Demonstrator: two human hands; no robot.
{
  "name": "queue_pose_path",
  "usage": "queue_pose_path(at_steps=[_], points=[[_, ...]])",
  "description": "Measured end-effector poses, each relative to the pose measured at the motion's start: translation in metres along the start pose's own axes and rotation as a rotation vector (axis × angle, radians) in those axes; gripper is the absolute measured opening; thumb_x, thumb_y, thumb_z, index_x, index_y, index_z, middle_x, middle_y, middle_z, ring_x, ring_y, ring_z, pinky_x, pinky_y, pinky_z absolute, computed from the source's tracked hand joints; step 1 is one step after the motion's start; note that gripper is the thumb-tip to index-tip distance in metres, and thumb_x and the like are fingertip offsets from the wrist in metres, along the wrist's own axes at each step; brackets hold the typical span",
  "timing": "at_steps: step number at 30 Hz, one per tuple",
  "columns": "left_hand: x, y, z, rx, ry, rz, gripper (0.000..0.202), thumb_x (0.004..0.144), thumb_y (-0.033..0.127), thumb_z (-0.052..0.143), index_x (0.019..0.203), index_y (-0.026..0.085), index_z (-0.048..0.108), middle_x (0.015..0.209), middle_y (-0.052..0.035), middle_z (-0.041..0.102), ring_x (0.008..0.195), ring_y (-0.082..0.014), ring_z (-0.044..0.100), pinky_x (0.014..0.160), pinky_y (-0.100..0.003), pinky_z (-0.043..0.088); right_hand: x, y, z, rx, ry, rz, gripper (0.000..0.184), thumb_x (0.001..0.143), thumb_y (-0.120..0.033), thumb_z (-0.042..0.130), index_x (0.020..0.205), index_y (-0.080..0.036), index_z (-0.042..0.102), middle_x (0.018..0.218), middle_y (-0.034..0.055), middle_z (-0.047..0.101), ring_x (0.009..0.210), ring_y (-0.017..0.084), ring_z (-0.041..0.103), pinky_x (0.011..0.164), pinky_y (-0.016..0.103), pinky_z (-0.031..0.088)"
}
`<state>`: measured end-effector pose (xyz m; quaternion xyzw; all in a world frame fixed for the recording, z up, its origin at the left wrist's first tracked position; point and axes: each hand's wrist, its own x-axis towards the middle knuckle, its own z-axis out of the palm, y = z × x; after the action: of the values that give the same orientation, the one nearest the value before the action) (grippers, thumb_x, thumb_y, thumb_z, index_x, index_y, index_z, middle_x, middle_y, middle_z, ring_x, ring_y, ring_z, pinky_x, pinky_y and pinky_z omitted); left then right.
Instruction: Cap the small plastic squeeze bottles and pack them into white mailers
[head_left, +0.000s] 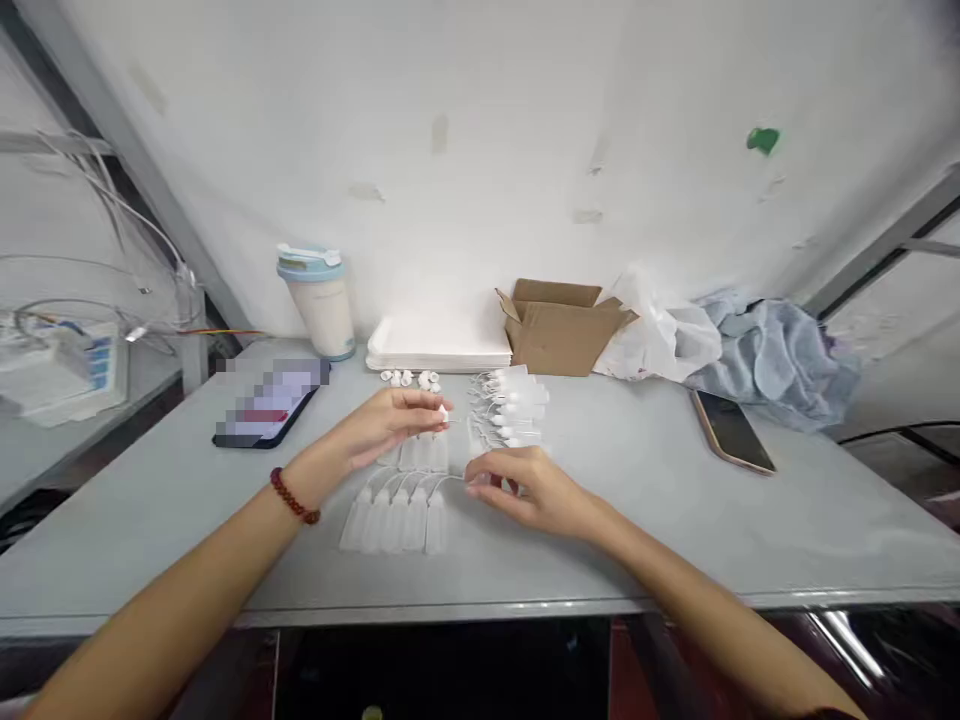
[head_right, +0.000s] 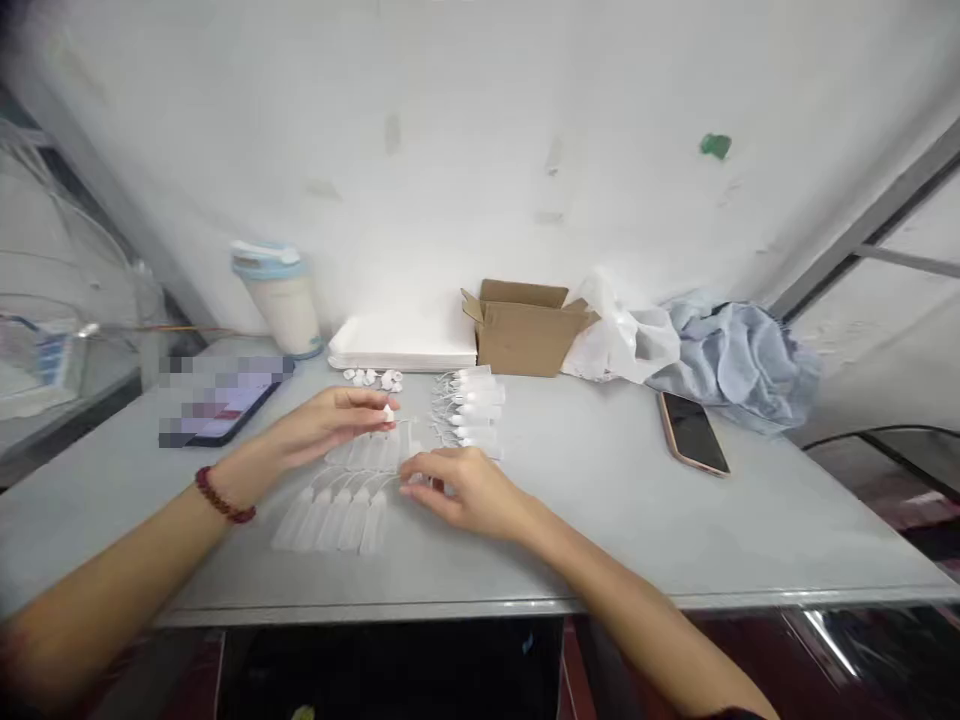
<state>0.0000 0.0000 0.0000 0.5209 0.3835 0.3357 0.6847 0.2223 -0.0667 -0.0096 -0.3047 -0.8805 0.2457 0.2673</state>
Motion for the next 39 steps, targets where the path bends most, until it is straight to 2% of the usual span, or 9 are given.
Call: queue_pose_path(at_steps=[3,7,13,17,22,26,30,35,39], points=[[-0.002,-0.003,0.008,0.003,-0.065,-0.013,0.02,0.066,0.02,0.075,0.085,0.014,0.07,0.086,-0.0021,0.066,0.085,-0.0156,0.061,0.088,-0.03,0.042,0.0,0.0,0.0,0.005,0.042,-0.006,0.012,0.087,-0.024,0.052,0.094,-0.017,0.059,0.081,0.0021,0.062,0.065,0.009,0.052,0.061,0.021,0.042],[-0.004,-0.008,0.016,-0.042,-0.075,0.01,0.02,0.066,0.019,0.075,0.085,0.015,0.069,0.087,-0.0023,0.066,0.086,-0.0158,0.061,0.087,-0.031,0.042,0.001,0.001,0.0,0.036,0.015,0.016,0.011,0.087,-0.02,0.049,0.092,-0.018,0.058,0.083,0.0027,0.063,0.067,0.01,0.053,0.061,0.021,0.043],[-0.006,-0.01,0.019,0.001,-0.086,0.017,0.019,0.067,0.02,0.074,0.085,0.016,0.068,0.087,-0.0022,0.064,0.081,-0.0137,0.058,0.079,-0.028,0.042,0.002,0.001,0.0,0.117,-0.008,0.081,0.012,0.085,-0.015,0.047,0.089,-0.018,0.058,0.085,0.0018,0.064,0.066,0.01,0.053,0.059,0.02,0.042],[-0.007,-0.007,0.02,0.096,-0.107,0.082,0.017,0.068,0.022,0.073,0.083,0.017,0.068,0.085,-0.0013,0.062,0.081,-0.0136,0.055,0.077,-0.027,0.041,0.003,-0.001,0.0,0.165,-0.002,0.118,0.013,0.083,-0.013,0.046,0.086,-0.018,0.058,0.085,0.001,0.064,0.065,0.009,0.051,0.058,0.02,0.042],[-0.007,-0.006,0.021,0.17,-0.064,0.148,0.017,0.068,0.025,0.073,0.083,0.017,0.068,0.086,-0.0014,0.062,0.084,-0.0152,0.055,0.081,-0.03,0.041,0.004,0.001,0.002,0.207,0.068,0.143,0.015,0.08,-0.008,0.046,0.082,-0.018,0.057,0.08,-0.0002,0.061,0.062,0.008,0.049,0.059,0.021,0.04],[-0.005,-0.008,0.021,0.175,-0.039,0.173,0.018,0.069,0.027,0.072,0.084,0.018,0.067,0.087,-0.0023,0.062,0.085,-0.0164,0.054,0.083,-0.032,0.041,0.005,0.002,0.003,0.278,0.108,0.209,0.01,0.082,-0.012,0.047,0.084,-0.019,0.054,0.075,-0.0004,0.057,0.06,0.009,0.05,0.057,0.023,0.039],[-0.004,-0.01,0.02,0.144,-0.059,0.188,0.016,0.071,0.025,0.071,0.084,0.017,0.066,0.085,-0.0014,0.06,0.082,-0.0144,0.054,0.08,-0.029,0.041,0.005,0.002,0.004,0.498,0.093,0.292,0.002,0.085,-0.021,0.05,0.087,-0.019,0.049,0.069,-0.0007,0.058,0.06,0.011,0.052,0.059,0.026,0.042],[-0.005,-0.008,0.019,0.026,-0.142,0.163,0.016,0.073,0.024,0.069,0.087,0.017,0.065,0.083,-0.0014,0.061,0.08,-0.015,0.056,0.076,-0.029,0.043,0.007,0.006,0.001,0.984,0.053,0.29,0.018,0.083,-0.027,0.058,0.082,-0.02,0.042,0.092,0.0061,0.064,0.062,0.011,0.058,0.058,0.027,0.045],[-0.007,-0.007,0.02,-0.031,-0.151,0.141,0.016,0.074,0.021,0.069,0.089,0.017,0.065,0.086,-0.0018,0.062,0.086,-0.0151,0.057,0.082,-0.028,0.042,0.009,0.007,-0.002,1.198,-0.002,0.324,0.023,0.081,-0.026,0.062,0.082,-0.02,0.039,0.092,0.0066,0.067,0.06,0.011,0.06,0.058,0.027,0.045]])
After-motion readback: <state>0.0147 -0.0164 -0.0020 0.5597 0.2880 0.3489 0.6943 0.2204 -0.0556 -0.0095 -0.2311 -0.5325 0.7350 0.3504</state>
